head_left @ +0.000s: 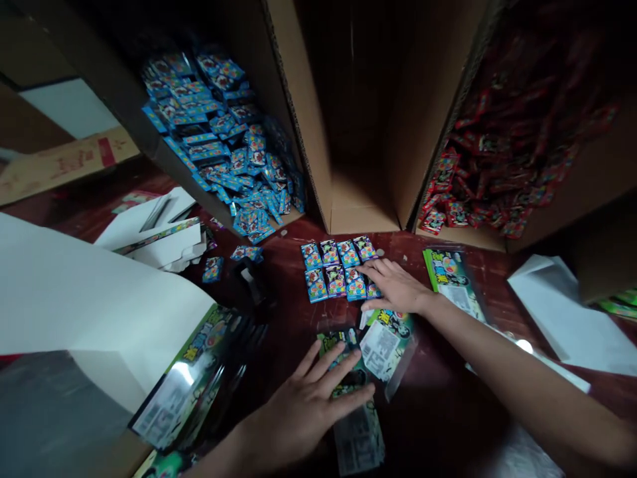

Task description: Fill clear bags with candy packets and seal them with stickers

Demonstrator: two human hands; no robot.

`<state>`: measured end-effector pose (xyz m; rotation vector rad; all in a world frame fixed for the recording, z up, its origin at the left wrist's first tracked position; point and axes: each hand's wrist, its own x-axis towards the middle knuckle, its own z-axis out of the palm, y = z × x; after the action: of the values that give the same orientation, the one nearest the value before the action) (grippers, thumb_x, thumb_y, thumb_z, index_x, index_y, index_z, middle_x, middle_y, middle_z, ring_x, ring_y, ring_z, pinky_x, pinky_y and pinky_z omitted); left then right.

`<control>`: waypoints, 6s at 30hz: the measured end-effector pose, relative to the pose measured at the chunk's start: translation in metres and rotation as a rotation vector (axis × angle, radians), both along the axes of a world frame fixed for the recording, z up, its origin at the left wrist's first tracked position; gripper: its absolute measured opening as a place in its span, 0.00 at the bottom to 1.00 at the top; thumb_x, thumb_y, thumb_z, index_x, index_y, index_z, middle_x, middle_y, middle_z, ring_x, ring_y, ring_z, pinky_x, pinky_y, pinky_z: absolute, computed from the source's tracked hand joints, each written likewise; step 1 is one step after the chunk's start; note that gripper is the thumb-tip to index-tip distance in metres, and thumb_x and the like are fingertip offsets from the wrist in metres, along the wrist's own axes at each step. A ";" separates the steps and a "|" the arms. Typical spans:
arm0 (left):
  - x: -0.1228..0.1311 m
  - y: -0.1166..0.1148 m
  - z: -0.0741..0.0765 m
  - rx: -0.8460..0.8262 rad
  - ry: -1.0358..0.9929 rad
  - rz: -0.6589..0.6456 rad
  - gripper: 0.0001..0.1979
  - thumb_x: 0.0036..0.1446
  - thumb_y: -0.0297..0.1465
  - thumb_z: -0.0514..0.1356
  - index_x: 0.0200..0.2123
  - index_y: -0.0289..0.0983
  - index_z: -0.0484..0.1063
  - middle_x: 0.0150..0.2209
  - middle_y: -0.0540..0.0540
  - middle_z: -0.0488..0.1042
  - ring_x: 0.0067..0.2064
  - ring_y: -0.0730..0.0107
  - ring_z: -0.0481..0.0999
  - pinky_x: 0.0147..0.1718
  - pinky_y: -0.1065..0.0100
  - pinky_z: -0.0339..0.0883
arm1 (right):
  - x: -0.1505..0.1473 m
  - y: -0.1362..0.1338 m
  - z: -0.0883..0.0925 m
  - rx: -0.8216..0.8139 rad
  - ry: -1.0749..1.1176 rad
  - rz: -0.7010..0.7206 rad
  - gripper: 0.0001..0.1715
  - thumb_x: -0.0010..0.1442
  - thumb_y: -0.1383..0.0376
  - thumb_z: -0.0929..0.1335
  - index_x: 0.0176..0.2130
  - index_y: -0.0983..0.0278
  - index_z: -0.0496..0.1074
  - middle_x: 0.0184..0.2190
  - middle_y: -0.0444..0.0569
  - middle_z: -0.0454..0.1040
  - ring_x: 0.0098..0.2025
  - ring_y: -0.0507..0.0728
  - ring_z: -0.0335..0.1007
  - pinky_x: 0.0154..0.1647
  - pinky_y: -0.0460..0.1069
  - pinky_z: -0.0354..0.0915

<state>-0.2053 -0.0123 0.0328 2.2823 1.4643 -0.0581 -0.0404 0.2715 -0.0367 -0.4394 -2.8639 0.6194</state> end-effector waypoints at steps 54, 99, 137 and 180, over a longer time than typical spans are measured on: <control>0.190 0.071 -0.021 -0.103 -0.457 -0.137 0.50 0.52 0.31 0.65 0.71 0.41 0.39 0.69 0.39 0.51 0.67 0.56 0.60 0.65 0.57 0.60 | 0.274 -0.259 0.018 -0.086 -0.136 -0.781 0.52 0.61 0.54 0.70 0.72 0.64 0.43 0.58 0.59 0.67 0.57 0.69 0.62 0.58 0.64 0.60; 0.123 0.045 -0.032 -0.094 -0.201 -0.203 0.43 0.48 0.37 0.70 0.66 0.42 0.57 0.62 0.43 0.64 0.62 0.50 0.61 0.62 0.50 0.58 | 0.251 -0.253 0.004 -0.238 0.010 -0.459 0.44 0.61 0.49 0.72 0.67 0.60 0.55 0.64 0.57 0.64 0.67 0.67 0.56 0.71 0.74 0.38; 0.167 0.324 -0.001 0.541 0.039 -0.013 0.26 0.71 0.36 0.43 0.66 0.29 0.55 0.66 0.36 0.59 0.66 0.49 0.60 0.63 0.48 0.52 | 0.412 -0.167 0.026 -0.018 0.074 -1.196 0.52 0.61 0.43 0.68 0.70 0.61 0.45 0.66 0.59 0.56 0.67 0.65 0.55 0.66 0.58 0.58; 0.258 0.049 -0.017 -0.042 -0.332 -0.504 0.47 0.48 0.35 0.66 0.69 0.38 0.49 0.60 0.38 0.65 0.60 0.50 0.65 0.60 0.51 0.62 | 0.346 -0.340 0.018 -0.229 0.000 -1.029 0.52 0.63 0.52 0.68 0.73 0.58 0.37 0.58 0.60 0.66 0.55 0.69 0.63 0.54 0.65 0.65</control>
<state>0.0525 0.0367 0.0158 2.4266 0.7007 0.1334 0.3053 -0.0683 -0.0189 -1.7407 -2.1008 0.6887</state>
